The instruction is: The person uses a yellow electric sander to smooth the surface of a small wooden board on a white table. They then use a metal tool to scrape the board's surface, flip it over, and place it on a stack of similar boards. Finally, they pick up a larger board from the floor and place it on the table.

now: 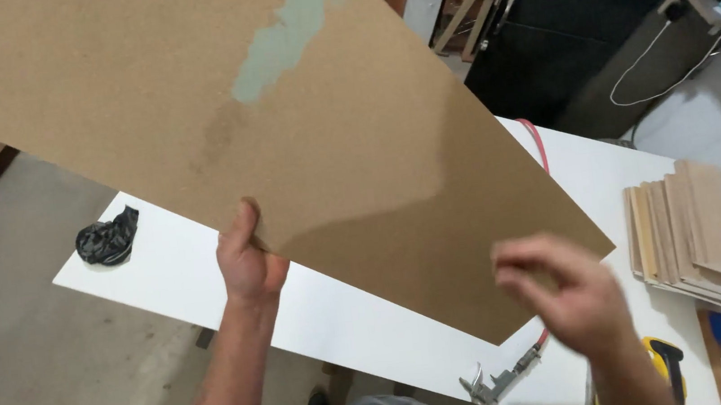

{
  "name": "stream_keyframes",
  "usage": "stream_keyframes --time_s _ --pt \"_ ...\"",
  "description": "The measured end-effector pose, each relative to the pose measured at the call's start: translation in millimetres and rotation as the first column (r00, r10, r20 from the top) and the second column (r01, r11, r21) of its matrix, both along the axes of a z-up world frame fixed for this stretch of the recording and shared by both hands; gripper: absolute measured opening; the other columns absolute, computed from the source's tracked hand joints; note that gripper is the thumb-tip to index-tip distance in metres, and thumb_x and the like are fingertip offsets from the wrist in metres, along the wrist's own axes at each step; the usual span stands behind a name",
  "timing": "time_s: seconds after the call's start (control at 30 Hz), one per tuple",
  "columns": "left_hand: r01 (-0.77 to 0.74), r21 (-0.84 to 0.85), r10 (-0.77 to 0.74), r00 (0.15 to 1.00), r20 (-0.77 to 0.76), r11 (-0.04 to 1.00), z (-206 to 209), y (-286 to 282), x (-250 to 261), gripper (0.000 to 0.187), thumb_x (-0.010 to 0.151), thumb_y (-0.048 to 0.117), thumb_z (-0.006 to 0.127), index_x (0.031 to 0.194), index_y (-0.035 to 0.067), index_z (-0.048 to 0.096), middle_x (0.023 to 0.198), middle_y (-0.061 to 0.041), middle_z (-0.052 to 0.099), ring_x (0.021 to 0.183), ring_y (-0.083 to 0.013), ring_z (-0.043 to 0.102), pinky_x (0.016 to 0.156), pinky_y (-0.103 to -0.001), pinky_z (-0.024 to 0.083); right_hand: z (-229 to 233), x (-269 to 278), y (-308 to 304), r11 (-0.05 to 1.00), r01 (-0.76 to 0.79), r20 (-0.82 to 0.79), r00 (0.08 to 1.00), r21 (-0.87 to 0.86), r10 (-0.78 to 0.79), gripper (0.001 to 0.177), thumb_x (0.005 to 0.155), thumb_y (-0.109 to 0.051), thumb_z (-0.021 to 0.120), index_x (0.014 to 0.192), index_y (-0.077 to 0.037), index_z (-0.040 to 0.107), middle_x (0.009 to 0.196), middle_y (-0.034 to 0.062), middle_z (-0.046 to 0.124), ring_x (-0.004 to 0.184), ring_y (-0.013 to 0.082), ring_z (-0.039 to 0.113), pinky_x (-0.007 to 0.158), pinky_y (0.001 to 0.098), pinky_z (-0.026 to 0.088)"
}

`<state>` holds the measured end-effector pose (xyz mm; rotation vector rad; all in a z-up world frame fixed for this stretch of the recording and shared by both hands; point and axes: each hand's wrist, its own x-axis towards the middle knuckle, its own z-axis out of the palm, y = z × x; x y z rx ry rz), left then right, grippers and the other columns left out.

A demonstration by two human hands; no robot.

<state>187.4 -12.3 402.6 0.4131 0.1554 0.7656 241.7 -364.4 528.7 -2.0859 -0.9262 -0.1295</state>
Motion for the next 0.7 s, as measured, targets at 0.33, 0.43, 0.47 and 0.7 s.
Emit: stream_keyframes --time_s 0.33,0.43,0.47,0.7 --pt "0.133 0.208 -0.134 0.991 -0.013 0.969 6.6 -41.2 10.3 0.066 0.083 0.016 0.077 0.143 0.005 0.050 0.124 -0.010 0.066 0.118 -0.0328 0.062 0.101 -0.045 0.052 113.4 68.1 145.7 0.963 0.240 0.241 0.934 0.120 -0.263 0.095 0.062 -0.047 0.098 0.131 -0.015 0.040 0.128 0.0034 0.056 0.117 0.0223 0.058 0.091 0.0388 0.048" --pt "0.121 0.181 -0.111 0.992 -0.064 0.976 24.7 -27.1 13.8 0.064 0.080 0.012 0.077 0.138 0.003 0.052 0.127 -0.012 0.065 0.120 -0.0323 0.062 0.105 -0.044 0.052 111.1 83.6 137.5 0.973 0.117 0.297 0.939 0.198 -0.173 0.071 0.080 -0.043 0.091 0.129 -0.016 0.047 0.125 0.0060 0.062 0.110 0.0232 0.060 0.088 0.0375 0.049" --pt "0.163 0.275 -0.145 0.986 -0.083 0.948 41.9 -22.0 15.5 0.067 0.081 0.019 0.076 0.140 0.001 0.050 0.134 -0.013 0.062 0.125 -0.0331 0.060 0.108 -0.046 0.052 117.0 84.8 135.6 0.957 0.119 0.201 0.964 0.264 -0.176 0.060 0.081 -0.039 0.087 0.125 -0.017 0.051 0.117 0.0013 0.065 0.103 0.0173 0.062 0.086 0.0324 0.050" --pt "0.268 0.495 -0.079 0.926 -0.370 0.827 154.5 21.0 47.2 0.075 0.067 0.046 0.079 0.126 0.003 0.062 0.124 -0.011 0.072 0.111 -0.0255 0.071 0.093 -0.039 0.063 117.8 108.9 110.6 0.786 0.148 -0.202 0.979 0.600 -0.030 0.019 0.094 -0.015 0.073 0.107 -0.008 0.061 0.093 0.0035 0.076 0.079 0.0082 0.070 0.070 0.0226 0.061"
